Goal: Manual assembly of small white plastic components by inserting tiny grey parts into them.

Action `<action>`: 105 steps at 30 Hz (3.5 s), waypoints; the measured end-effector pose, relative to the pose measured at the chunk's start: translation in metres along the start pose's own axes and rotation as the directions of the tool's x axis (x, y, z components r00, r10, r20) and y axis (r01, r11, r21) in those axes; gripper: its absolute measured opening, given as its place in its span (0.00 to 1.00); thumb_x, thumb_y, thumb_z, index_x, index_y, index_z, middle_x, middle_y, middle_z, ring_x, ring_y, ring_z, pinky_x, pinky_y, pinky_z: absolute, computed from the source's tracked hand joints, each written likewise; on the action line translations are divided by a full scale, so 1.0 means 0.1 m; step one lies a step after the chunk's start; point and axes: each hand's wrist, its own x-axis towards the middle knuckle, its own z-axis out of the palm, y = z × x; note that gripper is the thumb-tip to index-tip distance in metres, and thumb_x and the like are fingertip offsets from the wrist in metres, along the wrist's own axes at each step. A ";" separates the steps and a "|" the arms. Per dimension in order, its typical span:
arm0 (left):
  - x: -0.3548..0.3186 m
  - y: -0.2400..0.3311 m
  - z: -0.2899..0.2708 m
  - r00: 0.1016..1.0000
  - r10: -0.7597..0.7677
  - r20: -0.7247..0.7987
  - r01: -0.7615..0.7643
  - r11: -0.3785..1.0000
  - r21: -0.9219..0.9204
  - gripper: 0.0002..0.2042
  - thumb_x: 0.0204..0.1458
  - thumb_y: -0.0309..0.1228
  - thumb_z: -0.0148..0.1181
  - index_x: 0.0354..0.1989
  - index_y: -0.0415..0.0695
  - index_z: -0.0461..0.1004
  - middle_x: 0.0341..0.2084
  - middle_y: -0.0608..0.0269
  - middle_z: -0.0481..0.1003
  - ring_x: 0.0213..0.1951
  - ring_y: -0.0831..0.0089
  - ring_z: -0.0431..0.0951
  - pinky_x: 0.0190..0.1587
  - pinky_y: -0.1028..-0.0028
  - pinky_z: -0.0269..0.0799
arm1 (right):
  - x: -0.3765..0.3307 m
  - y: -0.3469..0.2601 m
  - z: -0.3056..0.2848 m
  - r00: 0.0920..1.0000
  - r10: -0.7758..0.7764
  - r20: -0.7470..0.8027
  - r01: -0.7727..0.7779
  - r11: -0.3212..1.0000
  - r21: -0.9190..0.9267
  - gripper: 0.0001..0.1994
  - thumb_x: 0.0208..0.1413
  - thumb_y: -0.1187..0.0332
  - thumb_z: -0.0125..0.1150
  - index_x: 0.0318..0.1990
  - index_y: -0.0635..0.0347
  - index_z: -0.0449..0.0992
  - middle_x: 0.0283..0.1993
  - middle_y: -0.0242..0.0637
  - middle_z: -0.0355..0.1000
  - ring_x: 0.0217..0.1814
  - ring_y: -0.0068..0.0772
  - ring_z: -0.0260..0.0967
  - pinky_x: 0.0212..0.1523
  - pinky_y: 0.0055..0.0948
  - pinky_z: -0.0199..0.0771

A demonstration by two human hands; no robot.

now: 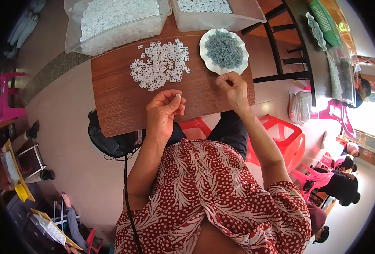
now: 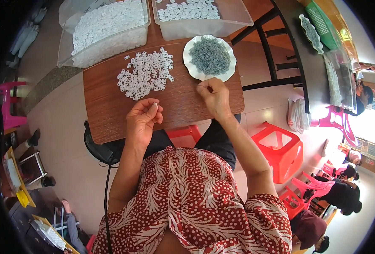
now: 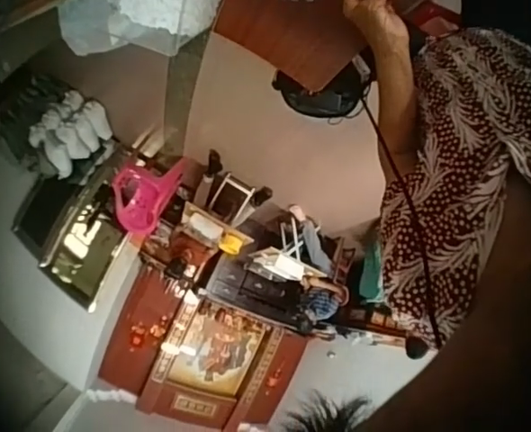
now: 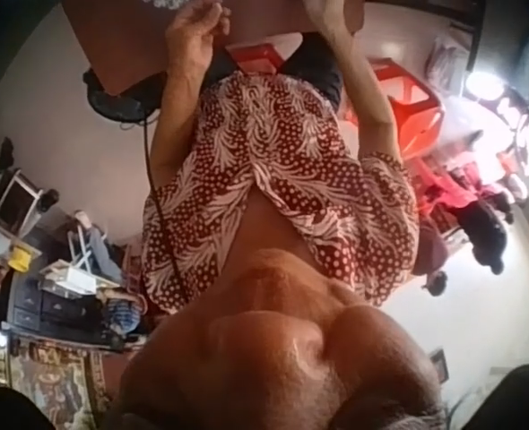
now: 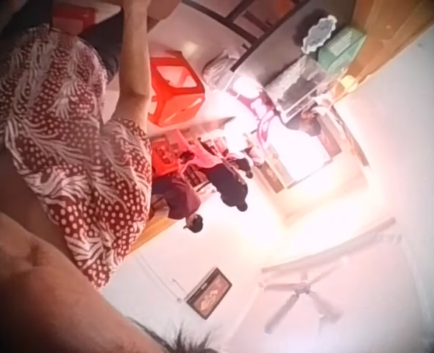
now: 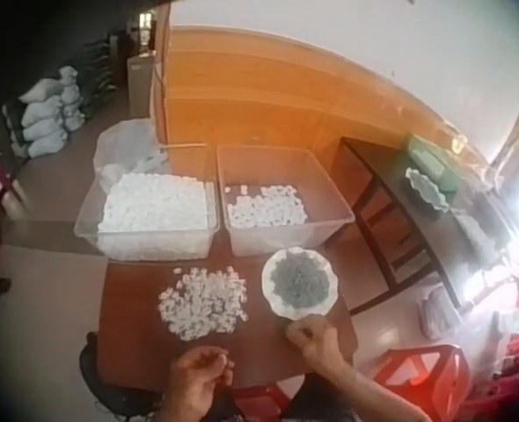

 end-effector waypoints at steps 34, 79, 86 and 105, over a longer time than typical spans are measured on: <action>-0.43 0.12 0.12 0.963 0.265 0.056 -0.270 0.929 0.254 0.06 0.51 0.24 0.58 0.37 0.40 0.72 0.26 0.70 0.72 0.25 0.84 0.70 0.28 0.86 0.67 | -0.55 -1.16 0.12 0.923 0.039 0.382 -0.282 0.744 0.606 0.02 0.52 0.80 0.55 0.34 0.69 0.71 0.33 0.34 0.71 0.36 0.21 0.71 0.38 0.20 0.75; -0.47 0.09 0.00 0.924 0.361 0.126 -0.369 0.758 0.537 0.03 0.47 0.18 0.57 0.31 0.35 0.73 0.24 0.70 0.72 0.27 0.85 0.69 0.30 0.84 0.67 | -0.51 -1.10 0.13 0.897 -0.331 0.292 0.265 0.933 0.243 0.05 0.43 0.82 0.61 0.28 0.64 0.73 0.28 0.35 0.68 0.30 0.30 0.67 0.30 0.25 0.67; -0.39 -0.01 -0.02 0.934 0.341 0.108 -0.344 0.776 0.529 0.05 0.49 0.23 0.59 0.32 0.36 0.74 0.21 0.70 0.72 0.21 0.86 0.66 0.22 0.86 0.62 | -0.51 -0.95 0.26 0.882 -0.387 0.267 0.317 0.909 0.271 0.05 0.45 0.84 0.57 0.28 0.66 0.70 0.28 0.37 0.67 0.29 0.30 0.69 0.28 0.27 0.72; -0.22 0.02 -0.17 0.976 0.177 -0.127 -0.134 0.948 0.288 0.06 0.51 0.23 0.57 0.36 0.35 0.75 0.23 0.63 0.75 0.22 0.81 0.72 0.24 0.83 0.69 | -0.32 -1.06 0.46 0.892 -0.232 0.387 0.192 0.971 0.141 0.03 0.47 0.77 0.56 0.29 0.67 0.73 0.28 0.43 0.71 0.33 0.39 0.70 0.35 0.32 0.69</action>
